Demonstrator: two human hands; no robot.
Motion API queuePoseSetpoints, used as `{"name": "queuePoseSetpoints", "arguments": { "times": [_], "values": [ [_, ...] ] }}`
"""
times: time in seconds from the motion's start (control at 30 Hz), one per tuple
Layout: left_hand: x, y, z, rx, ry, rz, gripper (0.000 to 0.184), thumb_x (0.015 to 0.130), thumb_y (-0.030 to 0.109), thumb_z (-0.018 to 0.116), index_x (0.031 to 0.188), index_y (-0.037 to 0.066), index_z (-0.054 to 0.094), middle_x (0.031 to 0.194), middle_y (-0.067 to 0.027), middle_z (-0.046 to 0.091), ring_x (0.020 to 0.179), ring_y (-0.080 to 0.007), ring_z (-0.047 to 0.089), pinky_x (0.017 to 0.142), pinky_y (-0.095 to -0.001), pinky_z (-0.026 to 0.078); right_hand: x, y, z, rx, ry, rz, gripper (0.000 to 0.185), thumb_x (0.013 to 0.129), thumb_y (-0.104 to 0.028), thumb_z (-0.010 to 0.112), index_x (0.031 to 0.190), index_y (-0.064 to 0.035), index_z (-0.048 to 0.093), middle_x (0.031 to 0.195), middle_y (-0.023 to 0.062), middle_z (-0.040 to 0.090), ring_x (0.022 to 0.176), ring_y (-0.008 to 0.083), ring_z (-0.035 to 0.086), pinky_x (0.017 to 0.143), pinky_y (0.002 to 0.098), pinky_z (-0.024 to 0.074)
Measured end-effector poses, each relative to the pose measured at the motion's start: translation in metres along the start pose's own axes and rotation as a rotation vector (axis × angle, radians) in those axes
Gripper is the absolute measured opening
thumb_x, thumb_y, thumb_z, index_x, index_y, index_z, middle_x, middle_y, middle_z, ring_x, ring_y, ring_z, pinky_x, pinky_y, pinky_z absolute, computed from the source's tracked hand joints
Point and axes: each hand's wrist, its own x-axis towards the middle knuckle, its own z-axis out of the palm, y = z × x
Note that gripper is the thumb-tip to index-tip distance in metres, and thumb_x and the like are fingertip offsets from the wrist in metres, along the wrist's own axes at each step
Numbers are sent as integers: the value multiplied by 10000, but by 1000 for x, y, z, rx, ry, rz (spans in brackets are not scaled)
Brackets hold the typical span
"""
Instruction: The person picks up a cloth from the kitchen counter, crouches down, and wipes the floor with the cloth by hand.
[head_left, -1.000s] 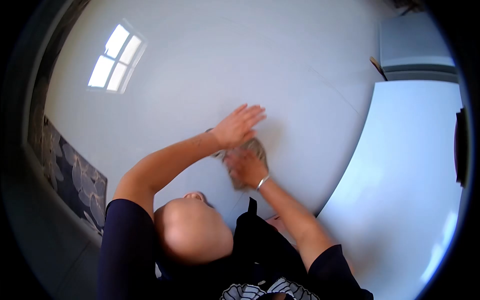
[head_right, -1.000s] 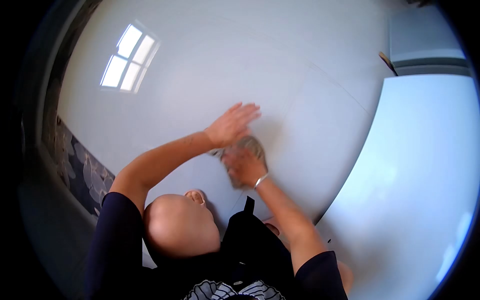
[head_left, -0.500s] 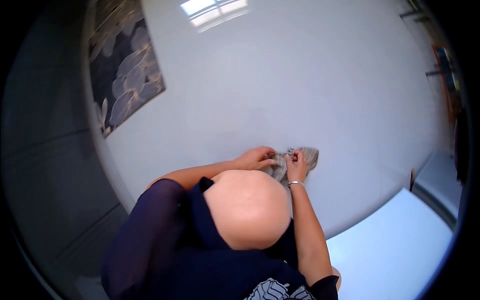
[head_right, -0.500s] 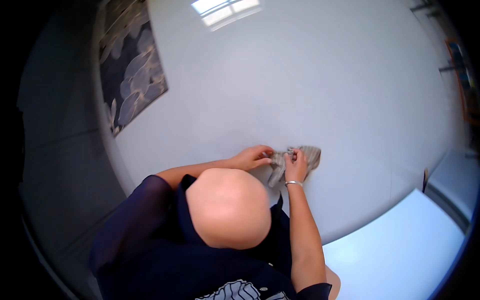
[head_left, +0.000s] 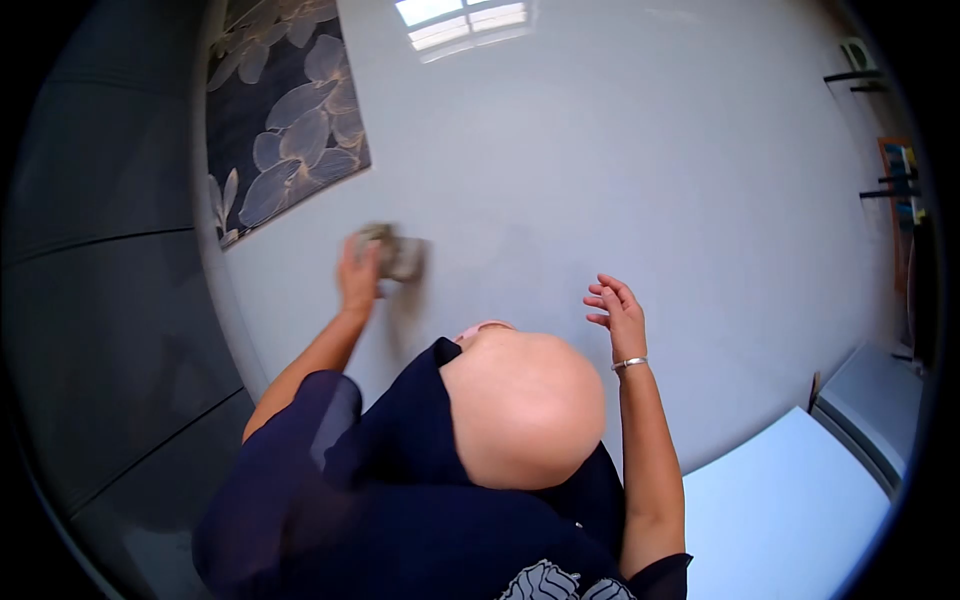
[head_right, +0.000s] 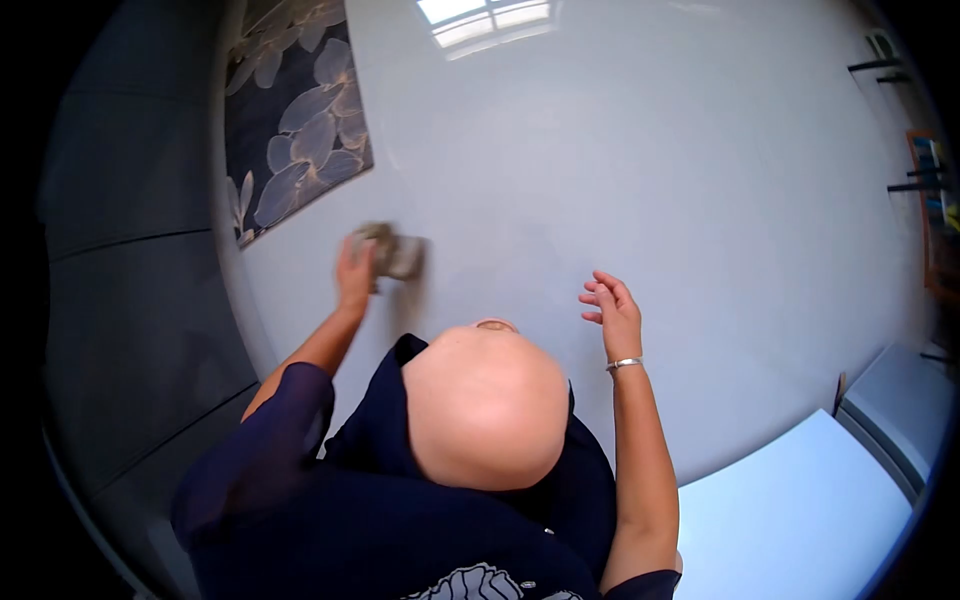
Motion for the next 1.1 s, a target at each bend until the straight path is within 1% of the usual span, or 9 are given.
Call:
{"name": "queuePoseSetpoints", "arguments": {
  "times": [0.03, 0.1, 0.2, 0.27, 0.43, 0.67, 0.8, 0.97, 1.1],
  "values": [
    [33, -75, -26, 191, 123, 150, 614, 959, 383, 582, 1384, -41, 453, 1333, -277, 535, 1201, -411, 538, 1042, -426, 427, 1, 6, -9, -4, 55, 28, 348, 1010, -215, 493, 1292, -26, 570, 1131, 98, 651, 960, 152, 660, 745, 274, 556],
    [44, -116, -61, 254, 258, 62, 635, 979, 356, 545, 1448, -35, 372, 1456, -263, 418, 1340, -399, 409, 1148, -426, 298, -1, 15, -19, -8, 111, 33, 320, 1010, -211, 496, 1255, -28, 591, 1078, 85, 668, 911, 140, 662, 724, 266, 551],
    [65, -213, -22, 516, 303, 37, 640, 975, 332, 540, 1479, -4, 333, 1532, -239, 315, 1439, -370, 255, 1200, -438, 152, 0, 36, -25, -5, 64, 101, 316, 1005, -226, 513, 1235, -29, 605, 1078, 89, 666, 893, 144, 666, 720, 266, 548],
    [45, -165, 51, 743, 339, 138, 672, 953, 330, 561, 1492, 12, 314, 1569, -226, 238, 1479, -345, 152, 1208, -445, 76, -6, 35, -20, -16, 52, 121, 319, 1003, -228, 517, 1235, -28, 605, 1076, 90, 667, 899, 146, 667, 722, 267, 547],
    [3, -16, 181, 548, -319, 835, 712, 903, 265, 585, 1534, 130, 286, 1603, -129, 214, 1494, -320, 144, 1202, -494, 101, -18, 29, -19, -17, 13, 157, 324, 1002, -237, 529, 1231, -22, 608, 1072, 97, 668, 913, 158, 669, 743, 277, 544],
    [59, 85, 303, 339, -624, 1228, 484, 883, 80, 598, 1358, 147, 532, 1467, -90, 458, 1357, -326, 404, 1133, -453, 321, -22, 36, -46, 18, 104, 176, 320, 1005, -238, 521, 1224, -24, 614, 1063, 97, 672, 915, 163, 670, 747, 276, 544],
    [71, 74, 238, 348, -614, 1048, 482, 876, 35, 597, 1338, 166, 555, 1450, -79, 479, 1352, -320, 412, 1128, -437, 331, -30, 40, -56, -3, 159, 219, 313, 1004, -223, 515, 1223, -23, 614, 1063, 99, 672, 913, 161, 669, 752, 276, 544],
    [31, -39, 86, 553, -356, 829, 549, 910, 44, 548, 1444, 81, 425, 1517, -170, 368, 1402, -364, 335, 1169, -481, 243, -30, 73, -62, 23, 129, 274, 306, 1000, -217, 520, 1219, -26, 616, 1062, 100, 672, 917, 159, 669, 755, 279, 549],
    [-47, -111, 43, 674, -636, 954, 627, 850, 79, 586, 1456, 85, 421, 1533, -172, 350, 1420, -403, 303, 1169, -520, 230, -30, 83, -53, 12, 75, 304, 303, 996, -219, 536, 1216, -28, 619, 1060, 98, 673, 918, 152, 669, 754, 280, 552]
  ]
}}
